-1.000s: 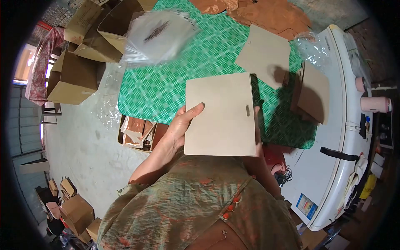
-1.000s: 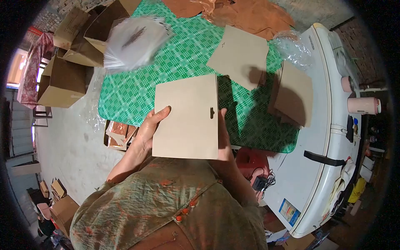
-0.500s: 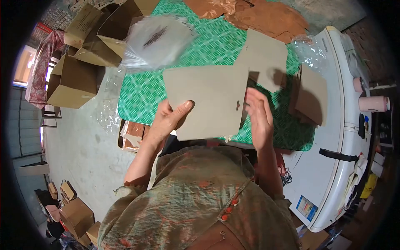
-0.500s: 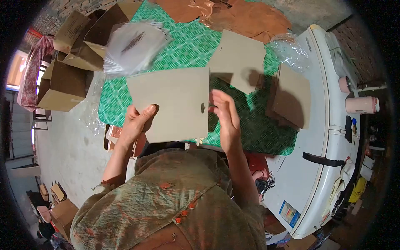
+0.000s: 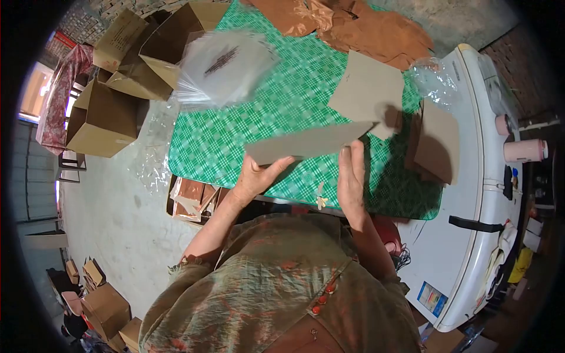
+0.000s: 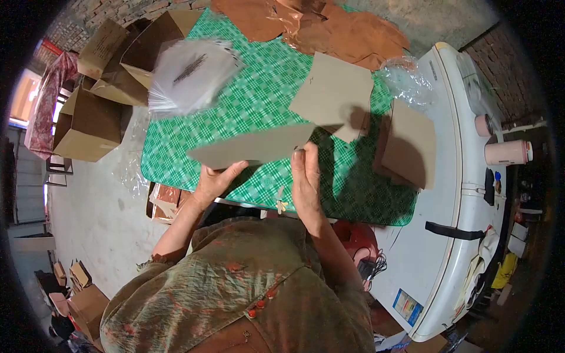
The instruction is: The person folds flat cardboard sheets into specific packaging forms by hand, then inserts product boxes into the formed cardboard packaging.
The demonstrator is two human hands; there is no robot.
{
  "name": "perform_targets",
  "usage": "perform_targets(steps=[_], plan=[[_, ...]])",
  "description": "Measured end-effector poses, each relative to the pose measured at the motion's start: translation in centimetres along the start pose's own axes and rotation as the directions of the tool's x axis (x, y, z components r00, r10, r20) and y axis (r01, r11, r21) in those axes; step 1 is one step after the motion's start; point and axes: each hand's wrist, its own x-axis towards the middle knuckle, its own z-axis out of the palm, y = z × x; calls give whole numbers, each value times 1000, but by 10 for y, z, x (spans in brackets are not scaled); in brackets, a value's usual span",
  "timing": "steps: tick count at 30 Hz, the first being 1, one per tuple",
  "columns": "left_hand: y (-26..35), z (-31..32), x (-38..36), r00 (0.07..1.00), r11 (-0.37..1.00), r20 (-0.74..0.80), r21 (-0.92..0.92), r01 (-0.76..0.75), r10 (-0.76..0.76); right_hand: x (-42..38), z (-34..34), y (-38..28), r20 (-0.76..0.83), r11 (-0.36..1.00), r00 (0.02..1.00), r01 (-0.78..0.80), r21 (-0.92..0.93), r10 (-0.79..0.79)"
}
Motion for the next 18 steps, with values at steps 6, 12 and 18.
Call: perform_targets(steps=[6, 12, 18], plan=[[25, -38, 16, 798, 854, 448, -132, 504, -402, 7, -37, -18, 182, 971, 966, -208, 118, 185], [5, -46, 33, 786, 813, 465, -208, 545, -408, -15, -25, -22, -146, 918, 940, -255, 304, 310], [-10, -18, 10, 915, 433, 347, -806, 404, -207, -25, -15, -3, -175, 689, 933, -99, 718, 316]])
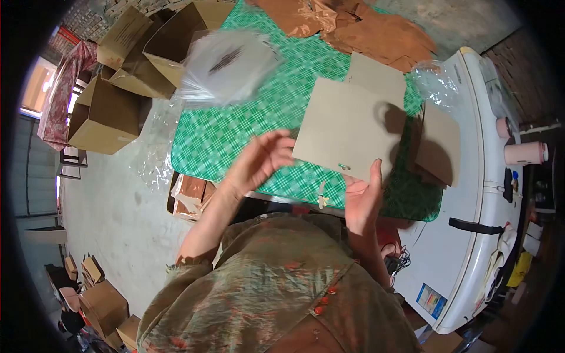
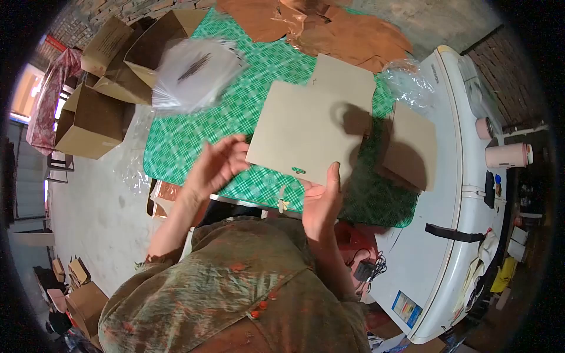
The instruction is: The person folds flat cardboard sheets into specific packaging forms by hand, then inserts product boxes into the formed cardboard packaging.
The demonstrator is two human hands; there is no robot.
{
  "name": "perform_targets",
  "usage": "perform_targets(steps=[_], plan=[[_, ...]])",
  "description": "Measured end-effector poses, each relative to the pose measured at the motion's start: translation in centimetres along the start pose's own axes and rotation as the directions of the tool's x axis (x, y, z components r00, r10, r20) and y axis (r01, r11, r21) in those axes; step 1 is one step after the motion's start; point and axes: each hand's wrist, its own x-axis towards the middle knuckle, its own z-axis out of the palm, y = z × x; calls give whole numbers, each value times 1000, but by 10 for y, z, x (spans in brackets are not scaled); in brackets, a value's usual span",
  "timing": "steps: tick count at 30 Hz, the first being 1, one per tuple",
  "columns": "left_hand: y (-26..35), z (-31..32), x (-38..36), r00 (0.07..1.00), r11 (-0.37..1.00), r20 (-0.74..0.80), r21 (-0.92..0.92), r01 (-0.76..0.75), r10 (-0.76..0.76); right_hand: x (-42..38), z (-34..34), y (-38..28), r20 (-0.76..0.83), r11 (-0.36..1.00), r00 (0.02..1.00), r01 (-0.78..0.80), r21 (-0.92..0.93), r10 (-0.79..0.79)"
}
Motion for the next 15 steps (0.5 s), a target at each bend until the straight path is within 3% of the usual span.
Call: perform_targets(steps=[1, 3, 7, 9, 10, 11, 13, 14, 15], plan=[[-17, 5, -6, 997, 995, -63, 83, 52, -47, -1, -3, 5, -7, 999, 1000, -21, 46, 21], [-43, 22, -17, 993, 994, -119, 108, -7, 19, -6, 0, 11, 9, 998, 1000, -25, 53, 25], [-54, 48, -15, 884, 983, -431, 34, -183, 179, -12, 10, 16, -7, 998, 1000, -3, 58, 4], [-63, 60, -23, 919, 993, -386, -48, -104, 78, -12, 15, 20, -27, 998, 999, 19, 57, -18], [-73, 63, -26, 956, 993, -293, -97, -62, 31, -12, 17, 21, -38, 998, 999, 30, 59, -28], [-79, 68, -25, 981, 990, -195, -140, -14, -14, -11, 6, 22, 71, 990, 992, -106, 90, 100], [-83, 79, -24, 965, 990, -252, -137, 33, -68, -10, -28, 25, 290, 923, 899, -370, 105, 327], [-87, 80, -20, 937, 996, -348, -95, 1, -34, -19, -2, 30, 1, 973, 973, -229, -18, 229], [-82, 76, -18, 898, 998, -438, -49, 32, -50, -24, 8, 33, 87, 994, 991, -101, 39, 97]])
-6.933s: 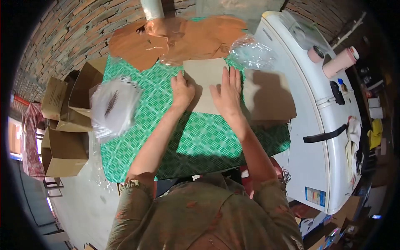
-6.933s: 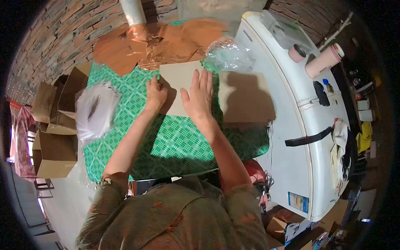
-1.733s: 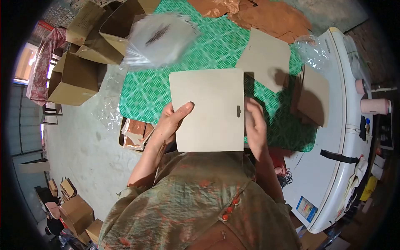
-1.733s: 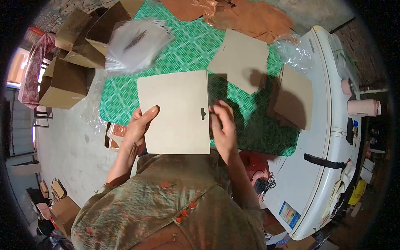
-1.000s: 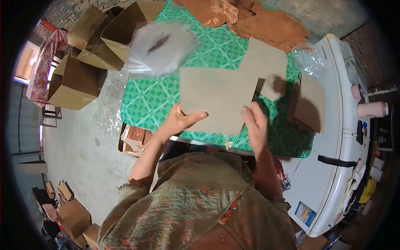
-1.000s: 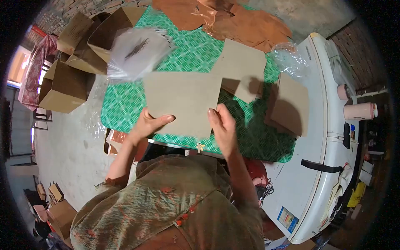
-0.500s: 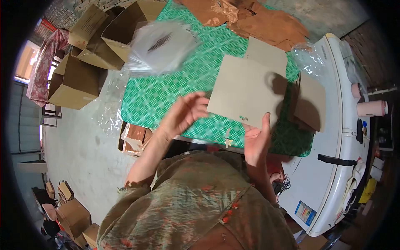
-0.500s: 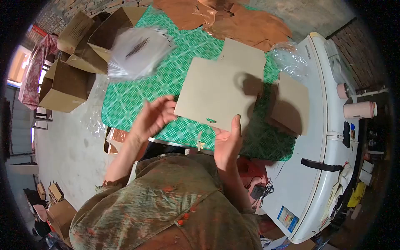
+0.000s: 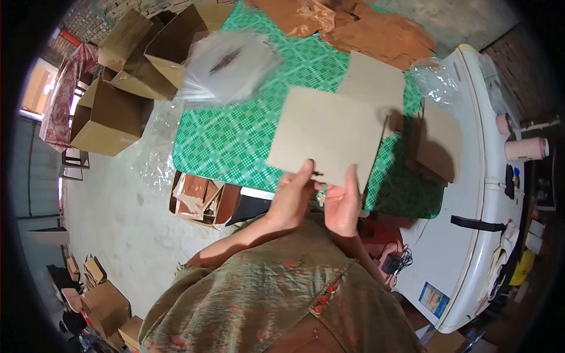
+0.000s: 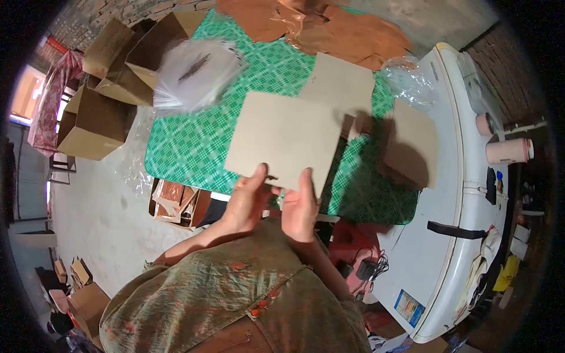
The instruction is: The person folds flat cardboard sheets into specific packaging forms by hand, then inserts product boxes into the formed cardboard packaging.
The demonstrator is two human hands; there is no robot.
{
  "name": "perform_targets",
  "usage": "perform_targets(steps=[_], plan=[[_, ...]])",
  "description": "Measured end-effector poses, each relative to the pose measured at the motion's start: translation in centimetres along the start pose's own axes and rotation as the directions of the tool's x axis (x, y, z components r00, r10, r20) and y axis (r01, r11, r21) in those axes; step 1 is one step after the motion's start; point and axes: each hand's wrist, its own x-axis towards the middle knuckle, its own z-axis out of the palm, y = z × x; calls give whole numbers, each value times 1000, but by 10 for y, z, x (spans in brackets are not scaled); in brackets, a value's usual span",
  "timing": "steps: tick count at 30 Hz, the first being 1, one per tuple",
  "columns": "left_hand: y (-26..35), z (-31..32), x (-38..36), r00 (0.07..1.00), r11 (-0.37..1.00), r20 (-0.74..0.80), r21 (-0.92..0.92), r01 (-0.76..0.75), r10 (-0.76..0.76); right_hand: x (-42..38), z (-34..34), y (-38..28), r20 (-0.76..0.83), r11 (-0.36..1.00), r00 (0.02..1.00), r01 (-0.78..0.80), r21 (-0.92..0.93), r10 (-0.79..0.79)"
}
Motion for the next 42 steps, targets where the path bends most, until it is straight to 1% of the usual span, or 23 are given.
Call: perform_targets(steps=[2, 3, 6, 7, 8, 10, 11, 13, 16, 17, 18, 20, 21, 23, 26, 27, 30, 33, 34, 36, 38, 40, 42], plan=[[10, 9, 1, 991, 993, -74, -23, -112, 110, -9, -4, 13, -121, 974, 980, 137, -178, -160], [21, 0, -1, 996, 999, -77, -1, -40, 40, -15, -17, 9, -65, 981, 998, -1, -192, -12], [31, -43, 8, 989, 967, -74, 229, -110, 130, -21, -43, -2, 116, 986, 989, -75, -150, 93], [47, -49, 7, 997, 961, 19, 265, -74, 72, -17, -53, -13, 102, 987, 984, -135, -92, 144], [60, -55, 5, 998, 911, 43, 408, -60, 46, -14, -43, -31, 175, 991, 978, -103, -86, 116], [88, -38, -5, 990, 749, 138, 657, -81, -15, -4, -54, -62, 345, 981, 919, -169, -95, 191], [100, -34, -5, 976, 677, 206, 729, -101, -77, -8, -42, -72, 277, 947, 938, -123, -296, 208], [118, -29, -6, 925, 514, 312, 842, -164, -217, -16, -18, -91, 142, 754, 970, -59, -654, 199], [114, -5, -8, 974, 689, 224, 709, -151, -18, 3, -56, -84, 143, 633, 968, -21, -774, 207], [109, -4, -4, 984, 769, 174, 635, -75, -47, -7, -21, -84, 121, 450, 990, 76, -890, 71], [104, 0, -3, 991, 785, 133, 617, -63, -24, -10, -15, -84, 268, 435, 962, 218, -874, 58], [95, 4, -2, 999, 815, 47, 578, -36, 11, -17, -9, -82, 279, 477, 956, 205, -855, 89], [93, 1, -1, 1000, 765, 27, 644, -21, 4, -20, -2, -84, 283, 487, 953, 198, -851, 107], [83, -11, 3, 1000, 752, -8, 659, 25, -27, -26, 10, -88, 290, 504, 947, 185, -844, 137], [77, -6, 4, 997, 758, -31, 648, 78, -77, -19, -6, -66, 301, 711, 948, 141, -689, 104], [75, -2, 4, 995, 765, -37, 637, 94, -91, -16, -13, -65, 340, 728, 931, 142, -671, 132], [59, 7, 8, 972, 900, -60, 367, 234, -228, -17, -4, -48, 299, 867, 951, 79, -493, 84], [50, 27, -6, 960, 850, -95, 448, 278, -264, -16, 7, -36, 305, 934, 951, 56, -354, 58], [49, 25, -9, 950, 763, -54, 583, 280, -307, -13, 6, -34, 332, 943, 941, 53, -327, 62], [46, 18, -12, 914, 538, 3, 810, 236, -406, -9, 8, -30, 331, 938, 943, 81, -336, 37], [35, 10, -14, 886, 410, 92, 904, 118, -455, -5, 7, -26, 330, 922, 944, 112, -370, 18], [19, 3, -15, 894, 416, 157, 909, 36, -420, -1, 4, -22, 334, 891, 943, 145, -430, 7], [2, -8, -11, 930, 490, 210, 871, -38, -302, 1, 16, -32, 322, 871, 947, 161, -465, -3]])
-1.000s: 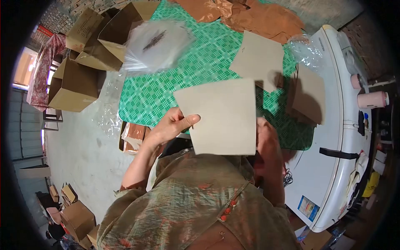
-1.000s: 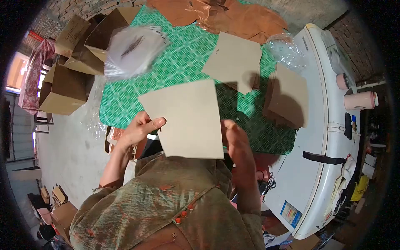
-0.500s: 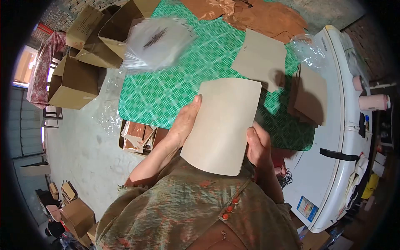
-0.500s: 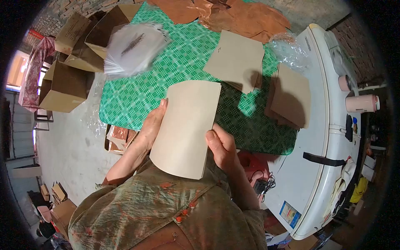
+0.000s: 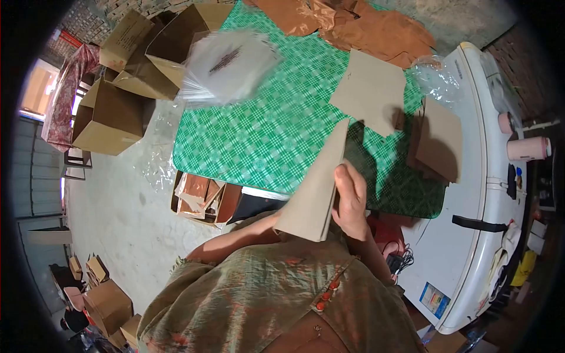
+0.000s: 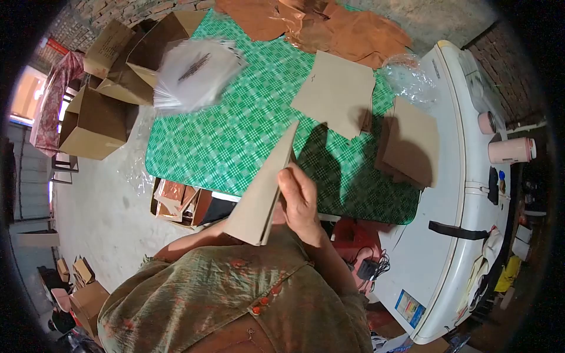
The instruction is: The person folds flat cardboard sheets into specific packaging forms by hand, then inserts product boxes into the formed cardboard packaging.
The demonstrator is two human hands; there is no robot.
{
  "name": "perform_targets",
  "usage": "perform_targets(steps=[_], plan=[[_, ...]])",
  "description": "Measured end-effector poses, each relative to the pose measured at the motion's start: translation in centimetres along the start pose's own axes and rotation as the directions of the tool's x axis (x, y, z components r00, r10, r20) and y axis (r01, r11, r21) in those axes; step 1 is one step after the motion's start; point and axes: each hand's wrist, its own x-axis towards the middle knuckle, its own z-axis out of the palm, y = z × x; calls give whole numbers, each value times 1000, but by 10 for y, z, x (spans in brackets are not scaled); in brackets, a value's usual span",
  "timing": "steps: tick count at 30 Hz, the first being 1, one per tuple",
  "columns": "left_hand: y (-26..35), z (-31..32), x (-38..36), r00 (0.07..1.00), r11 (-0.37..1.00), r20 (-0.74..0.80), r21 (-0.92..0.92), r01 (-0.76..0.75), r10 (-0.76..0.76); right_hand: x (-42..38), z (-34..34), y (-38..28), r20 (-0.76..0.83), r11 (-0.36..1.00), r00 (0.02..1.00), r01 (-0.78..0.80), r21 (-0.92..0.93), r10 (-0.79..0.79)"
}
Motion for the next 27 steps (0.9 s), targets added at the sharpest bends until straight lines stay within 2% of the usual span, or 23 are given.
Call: perform_targets(steps=[3, 4, 5, 6, 9, 10, 12, 13, 16, 17, 18, 19, 21, 22, 24, 25, 27], plan=[[-16, -6, 14, 964, 970, -201, -132, -203, 175, 3, -9, -23, -96, 989, 993, -82, -121, 70], [-14, -11, 16, 964, 921, -244, -344, -185, 102, 3, -5, -39, -196, 982, 979, -96, -162, 63], [-4, -17, 15, 962, 808, -273, -566, -163, 3, 8, -18, -44, -145, 966, 985, -126, -227, 95], [8, -22, 13, 955, 523, -213, -849, -76, -208, 12, -35, -50, -93, 944, 987, -151, -293, 129], [31, -41, -7, 962, 533, -250, -832, -155, -111, 13, -66, -49, 0, 834, 988, -131, -536, 156], [33, -44, -10, 973, 582, -212, -804, -122, -89, 14, -68, -46, 10, 838, 990, -114, -534, 141], [33, -49, -17, 991, 671, -126, -740, -56, -55, 14, -72, -42, 24, 843, 993, -85, -531, 115], [29, -61, -18, 997, 804, 59, -589, 79, -54, 15, -72, -42, 5, 833, 995, -85, -546, 105], [28, -48, -20, 998, 906, 23, -420, -46, 61, 20, -75, -37, -43, 805, 995, -95, -585, 86], [38, -43, -22, 996, 927, -75, -368, -68, 44, 21, -79, -28, -52, 798, 994, -106, -593, 93], [30, -33, -14, 970, 933, -184, -294, -208, 159, 21, -80, -22, -61, 791, 993, -116, -600, 99], [15, -21, -1, 919, 918, -283, -205, -338, 276, 22, -74, -22, -91, 700, 995, -88, -709, 33], [15, -16, 0, 920, 945, -302, -134, -299, 248, 25, -52, -19, -112, 469, 988, -50, -882, -106], [10, -17, 3, 926, 945, -312, -174, -276, 213, 27, -47, -13, -90, 346, 986, -37, -937, -141], [-9, -15, 17, 936, 940, -324, -254, -228, 139, 28, -41, 4, -38, 83, 979, -21, -996, -200], [-10, -12, 24, 902, 921, -393, -257, -293, 177, 27, -33, 10, 41, 46, 945, 59, -997, -325], [-11, -10, 29, 910, 937, -389, -239, -254, 147, 30, -30, 25, 123, -130, 916, 79, -988, -382]])
